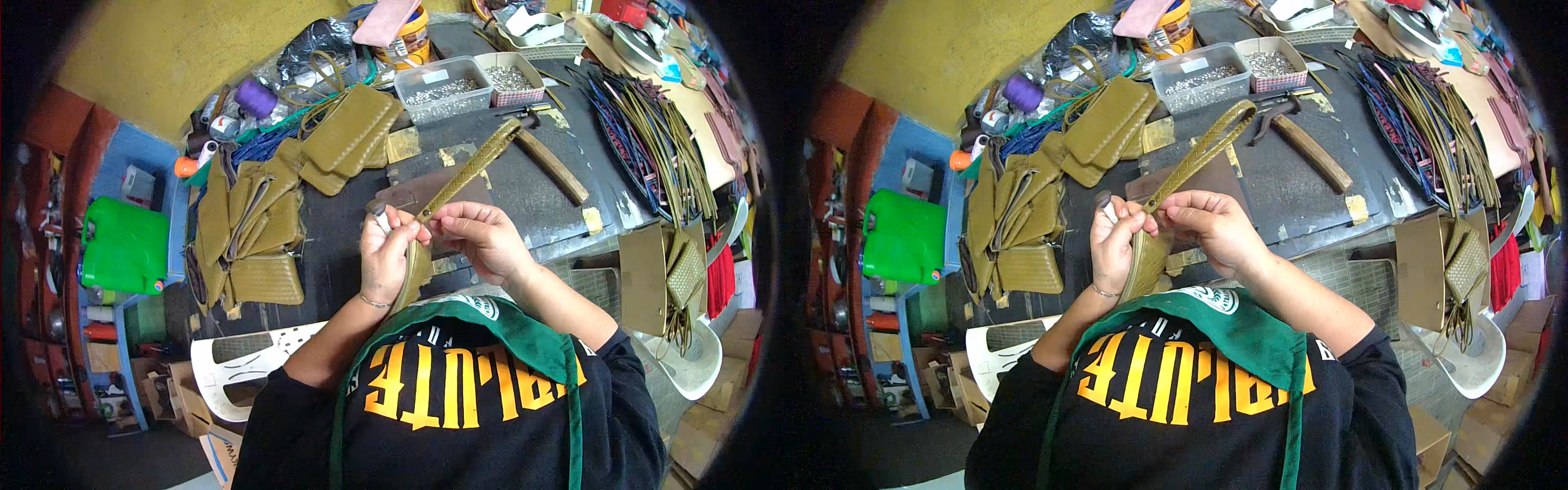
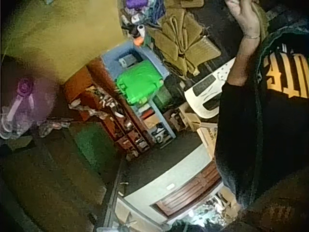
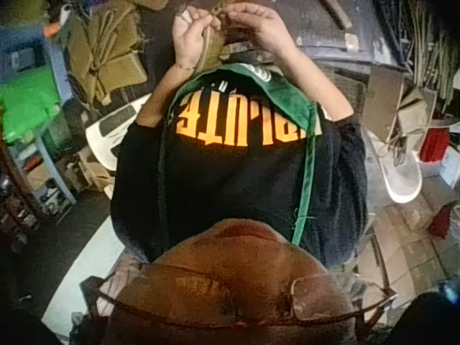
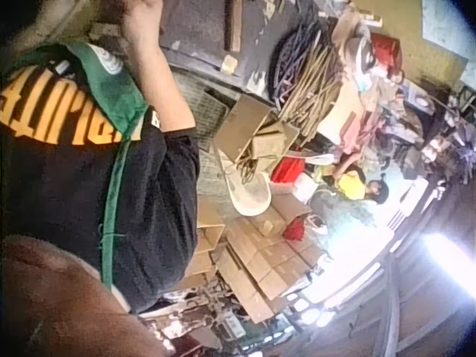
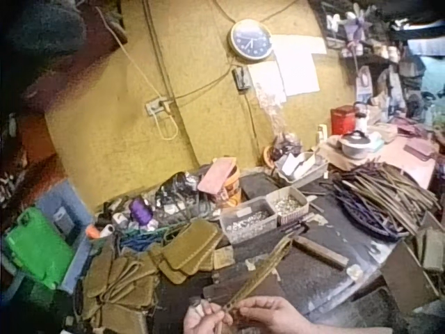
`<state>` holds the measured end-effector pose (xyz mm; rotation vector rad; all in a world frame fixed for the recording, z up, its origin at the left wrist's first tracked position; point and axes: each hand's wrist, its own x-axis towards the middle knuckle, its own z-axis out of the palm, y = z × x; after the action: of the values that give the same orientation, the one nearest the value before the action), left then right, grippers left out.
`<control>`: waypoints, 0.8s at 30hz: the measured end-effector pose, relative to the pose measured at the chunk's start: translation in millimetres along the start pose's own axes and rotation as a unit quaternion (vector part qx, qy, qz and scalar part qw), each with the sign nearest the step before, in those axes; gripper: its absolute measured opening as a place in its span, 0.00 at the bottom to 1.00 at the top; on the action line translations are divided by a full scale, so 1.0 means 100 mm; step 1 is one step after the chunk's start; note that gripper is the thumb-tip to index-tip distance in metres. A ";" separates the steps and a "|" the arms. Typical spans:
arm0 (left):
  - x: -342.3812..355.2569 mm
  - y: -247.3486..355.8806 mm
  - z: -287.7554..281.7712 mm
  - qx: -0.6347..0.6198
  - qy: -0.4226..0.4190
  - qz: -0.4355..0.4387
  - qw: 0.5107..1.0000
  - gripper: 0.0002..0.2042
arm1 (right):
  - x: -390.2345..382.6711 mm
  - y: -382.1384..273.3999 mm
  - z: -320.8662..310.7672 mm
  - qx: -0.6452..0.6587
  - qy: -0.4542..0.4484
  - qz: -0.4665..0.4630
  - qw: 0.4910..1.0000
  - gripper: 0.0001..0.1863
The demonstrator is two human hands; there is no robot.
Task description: The person attaches leather straps to leather bags using a hammer and a punch tool on a metal plate. They position a strap on each bag, punch a hole, and hammer a fastener, repeating this process for multiple bags taken from a pile on the workbench.
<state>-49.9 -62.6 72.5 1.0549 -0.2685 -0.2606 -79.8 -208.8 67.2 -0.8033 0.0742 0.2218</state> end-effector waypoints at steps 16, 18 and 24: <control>-0.07 -0.24 0.63 0.502 -0.090 0.230 0.829 0.06 | -0.33 -0.26 -0.42 -0.083 -0.050 -0.096 0.991 0.07; -0.06 -0.28 0.72 0.514 -0.103 0.252 0.814 0.05 | -0.37 -0.28 -0.57 -0.093 -0.071 -0.082 0.990 0.10; 0.08 -0.51 0.94 0.086 -0.090 -0.054 0.991 0.04 | -0.64 -0.36 -0.89 -0.116 -0.105 -0.150 0.976 0.18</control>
<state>-78.7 -165.9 72.5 1.2201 -0.4023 -0.4384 -132.4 -308.0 41.0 -1.0060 -0.2753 0.0274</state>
